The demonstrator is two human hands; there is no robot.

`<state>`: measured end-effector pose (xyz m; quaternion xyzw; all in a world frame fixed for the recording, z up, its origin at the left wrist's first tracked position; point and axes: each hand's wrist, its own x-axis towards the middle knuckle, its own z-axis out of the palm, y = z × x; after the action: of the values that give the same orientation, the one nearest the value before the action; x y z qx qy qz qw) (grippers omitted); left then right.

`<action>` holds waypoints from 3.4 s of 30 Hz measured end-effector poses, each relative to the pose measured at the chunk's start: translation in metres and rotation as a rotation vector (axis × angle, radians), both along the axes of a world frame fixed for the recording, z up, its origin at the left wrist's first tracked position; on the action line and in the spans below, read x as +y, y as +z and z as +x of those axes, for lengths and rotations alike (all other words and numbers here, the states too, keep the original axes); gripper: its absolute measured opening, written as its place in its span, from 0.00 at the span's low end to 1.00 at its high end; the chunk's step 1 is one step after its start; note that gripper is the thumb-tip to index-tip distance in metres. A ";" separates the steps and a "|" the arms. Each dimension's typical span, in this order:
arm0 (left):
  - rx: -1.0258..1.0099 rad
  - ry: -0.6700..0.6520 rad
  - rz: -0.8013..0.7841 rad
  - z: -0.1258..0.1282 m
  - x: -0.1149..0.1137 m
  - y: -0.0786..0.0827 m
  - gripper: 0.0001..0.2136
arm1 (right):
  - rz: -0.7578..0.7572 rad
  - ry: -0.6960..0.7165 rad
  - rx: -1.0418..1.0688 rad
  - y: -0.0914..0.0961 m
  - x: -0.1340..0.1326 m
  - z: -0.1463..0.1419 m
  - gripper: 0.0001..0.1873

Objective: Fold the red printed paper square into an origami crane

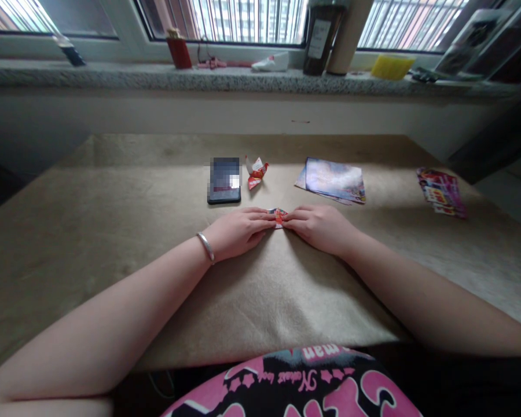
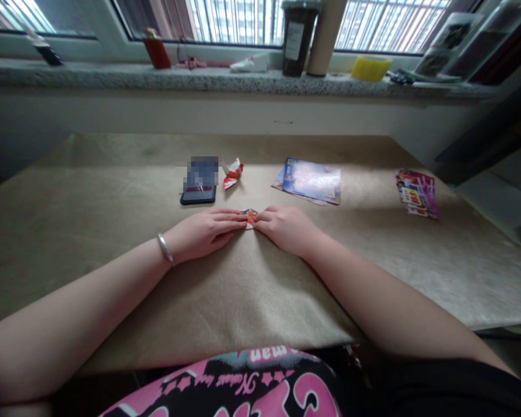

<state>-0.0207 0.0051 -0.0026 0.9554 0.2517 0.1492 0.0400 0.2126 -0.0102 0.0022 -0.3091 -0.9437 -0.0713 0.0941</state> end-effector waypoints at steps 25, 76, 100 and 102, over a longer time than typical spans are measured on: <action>-0.017 0.099 0.068 -0.004 -0.001 0.002 0.13 | 0.051 -0.184 -0.153 0.014 0.000 0.016 0.10; 0.024 0.157 0.205 0.008 -0.002 -0.004 0.13 | -0.019 -0.103 0.197 -0.010 0.000 -0.018 0.11; 0.098 0.142 0.194 0.010 -0.002 -0.001 0.11 | -0.180 -0.106 0.340 -0.013 0.003 -0.021 0.08; 0.112 0.135 0.191 0.010 -0.003 0.000 0.11 | -0.193 -0.101 0.356 -0.012 0.004 -0.021 0.07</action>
<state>-0.0111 0.0018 -0.0025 0.9426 0.3019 0.1212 -0.0755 0.1912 -0.0060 -0.0102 -0.3713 -0.8979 0.0707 0.2257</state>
